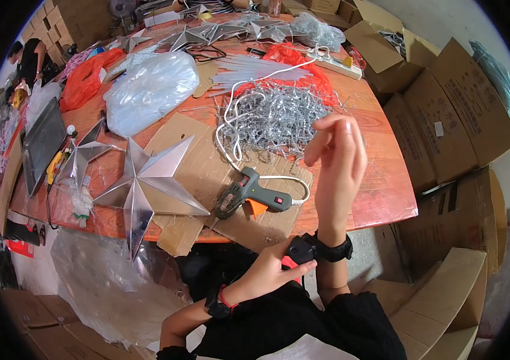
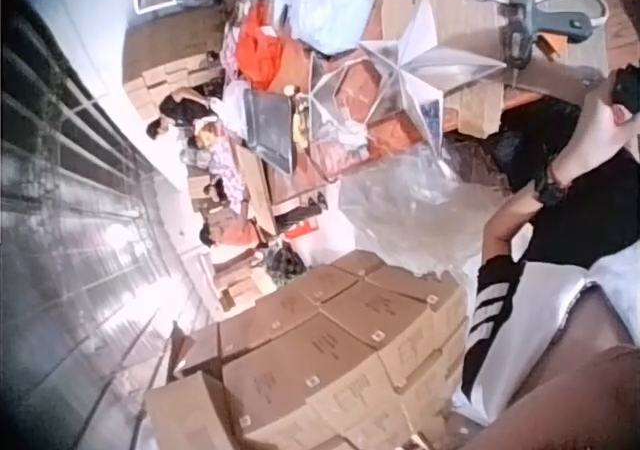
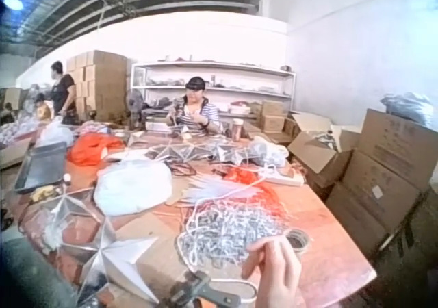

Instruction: Assembling large silver decorative stars using a glue gun and silver trim.

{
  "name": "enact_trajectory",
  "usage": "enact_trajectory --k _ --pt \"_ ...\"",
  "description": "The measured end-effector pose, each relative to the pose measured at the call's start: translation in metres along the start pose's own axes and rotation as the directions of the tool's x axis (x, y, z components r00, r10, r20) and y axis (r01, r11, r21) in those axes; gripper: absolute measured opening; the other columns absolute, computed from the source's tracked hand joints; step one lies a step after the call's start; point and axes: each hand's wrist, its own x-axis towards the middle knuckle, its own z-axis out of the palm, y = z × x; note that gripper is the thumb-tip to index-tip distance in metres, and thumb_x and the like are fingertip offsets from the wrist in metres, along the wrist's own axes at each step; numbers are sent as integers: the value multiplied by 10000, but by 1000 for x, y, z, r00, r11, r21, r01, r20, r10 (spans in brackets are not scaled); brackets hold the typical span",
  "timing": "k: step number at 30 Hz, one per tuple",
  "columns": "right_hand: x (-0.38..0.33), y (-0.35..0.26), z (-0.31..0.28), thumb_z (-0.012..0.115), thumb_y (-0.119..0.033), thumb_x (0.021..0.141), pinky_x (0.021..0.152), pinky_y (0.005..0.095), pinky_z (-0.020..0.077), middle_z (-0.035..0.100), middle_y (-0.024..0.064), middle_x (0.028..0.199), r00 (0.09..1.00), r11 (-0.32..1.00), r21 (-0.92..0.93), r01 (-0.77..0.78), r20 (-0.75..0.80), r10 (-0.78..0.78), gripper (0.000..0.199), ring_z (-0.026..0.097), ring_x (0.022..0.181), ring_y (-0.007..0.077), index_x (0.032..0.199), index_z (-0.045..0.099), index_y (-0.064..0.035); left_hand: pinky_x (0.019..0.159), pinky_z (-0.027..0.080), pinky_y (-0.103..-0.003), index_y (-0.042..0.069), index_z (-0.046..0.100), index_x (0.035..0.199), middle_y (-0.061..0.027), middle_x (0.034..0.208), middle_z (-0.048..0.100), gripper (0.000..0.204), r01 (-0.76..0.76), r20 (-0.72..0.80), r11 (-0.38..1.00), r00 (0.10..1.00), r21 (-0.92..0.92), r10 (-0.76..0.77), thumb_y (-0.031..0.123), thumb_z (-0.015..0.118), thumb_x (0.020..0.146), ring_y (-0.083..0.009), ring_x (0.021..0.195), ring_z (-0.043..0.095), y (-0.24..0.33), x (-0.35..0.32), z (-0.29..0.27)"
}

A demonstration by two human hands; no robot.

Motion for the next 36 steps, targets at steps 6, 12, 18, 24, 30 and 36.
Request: enact_trajectory --k 6,12,18,24,30,36 --pt "-4 28 6 592 -36 727 467 255 378 459 58 585 833 528 -670 523 267 -485 50 447 478 188 745 546 -36 575 451 -272 0 515 851 -85 682 590 255 96 -57 995 994 -28 -97 214 635 779 -151 619 594 0 -5 0" --pt "-13 40 6 614 -45 675 465 274 374 419 26 585 704 241 -669 703 607 -367 121 456 520 161 738 511 -53 549 449 -275 -13 525 858 -89 641 586 303 66 -130 998 989 5 -65 248 647 766 -155 583 591 3 -3 6" --pt "-5 32 14 583 -59 725 440 249 384 429 22 575 721 423 -586 691 599 -348 67 469 514 128 722 516 -56 607 451 -285 -14 488 962 -114 749 585 384 -8 -104 999 995 47 13 255 663 752 -168 665 589 12 1 7" --pt "-3 -7 25 467 -94 862 478 204 395 522 41 630 963 941 -318 114 267 -27 145 489 520 73 805 563 -2 735 437 -274 11 452 1084 -89 884 587 507 126 56 991 991 -48 -123 232 709 707 -147 826 573 10 -3 -3" --pt "-8 -15 22 414 -128 895 509 196 389 524 19 643 956 996 -87 -37 287 60 211 467 525 56 817 559 3 669 439 -262 5 435 1034 -83 796 565 547 53 50 998 997 -17 -52 334 713 696 -151 739 571 10 -4 -5" --pt "-2 -21 4 349 -166 914 508 198 372 541 39 690 956 966 205 -159 276 98 272 461 513 67 818 525 16 777 427 -278 12 395 1165 -105 982 541 610 -28 99 999 995 -20 30 279 702 711 -173 889 544 8 -8 -14"
